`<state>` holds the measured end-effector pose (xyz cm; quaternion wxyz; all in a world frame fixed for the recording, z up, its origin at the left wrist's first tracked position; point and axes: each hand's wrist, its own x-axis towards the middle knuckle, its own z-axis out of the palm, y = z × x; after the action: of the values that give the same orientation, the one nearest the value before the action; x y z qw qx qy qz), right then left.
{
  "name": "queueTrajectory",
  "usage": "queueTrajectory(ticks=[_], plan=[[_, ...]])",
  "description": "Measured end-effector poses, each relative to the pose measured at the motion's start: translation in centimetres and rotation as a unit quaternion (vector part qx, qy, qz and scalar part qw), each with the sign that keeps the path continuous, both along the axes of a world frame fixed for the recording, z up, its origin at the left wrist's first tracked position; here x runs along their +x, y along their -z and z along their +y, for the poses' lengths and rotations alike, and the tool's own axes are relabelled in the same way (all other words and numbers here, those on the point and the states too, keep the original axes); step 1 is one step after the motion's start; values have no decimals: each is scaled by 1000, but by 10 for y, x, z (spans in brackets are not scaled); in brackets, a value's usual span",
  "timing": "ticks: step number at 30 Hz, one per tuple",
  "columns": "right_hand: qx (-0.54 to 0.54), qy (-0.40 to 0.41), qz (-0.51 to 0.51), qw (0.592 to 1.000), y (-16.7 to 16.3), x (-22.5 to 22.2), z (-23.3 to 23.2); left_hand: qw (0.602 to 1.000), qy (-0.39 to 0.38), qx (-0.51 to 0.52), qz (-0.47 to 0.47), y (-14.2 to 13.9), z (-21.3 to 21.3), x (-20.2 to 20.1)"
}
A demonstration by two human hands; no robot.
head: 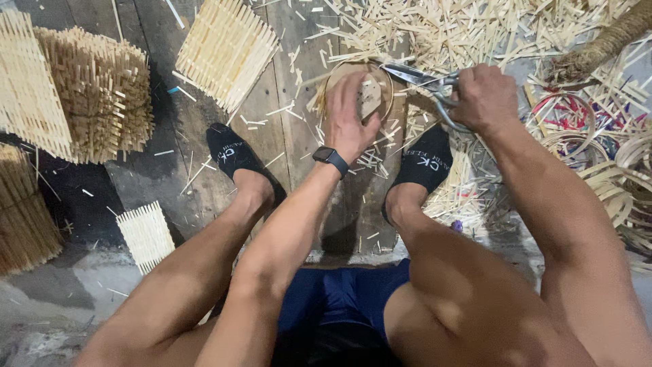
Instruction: The person sits on the floor and repeatedly places a circular bamboo mat over a wooden block, then uses shears to trim the protruding edges. The trimmed pieces fall onto the floor, and the person continues the cycle with additional mats.
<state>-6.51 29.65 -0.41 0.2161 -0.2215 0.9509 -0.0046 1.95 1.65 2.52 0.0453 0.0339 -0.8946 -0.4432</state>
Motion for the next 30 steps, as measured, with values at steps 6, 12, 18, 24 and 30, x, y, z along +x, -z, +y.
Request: queueTrajectory(ticks=[6, 12, 18, 24, 30], plan=[[-14, -61, 134, 989, 10, 2, -8, 996, 85, 18, -33, -10, -8, -7], [20, -32, 28, 999, 14, -1, 4, 989, 138, 14, -53, -22, -19, -12], [-18, -68, 124, 990, 13, -4, -6, 977, 208, 19, -54, -24, -25, -23], [39, -26, -28, 998, 2, -12, -1, 988, 132, -76, 15, -21, -28, -13], [35, -73, 103, 991, 7, -7, -12, 1000, 4, -31, 2, -3, -2, 5]])
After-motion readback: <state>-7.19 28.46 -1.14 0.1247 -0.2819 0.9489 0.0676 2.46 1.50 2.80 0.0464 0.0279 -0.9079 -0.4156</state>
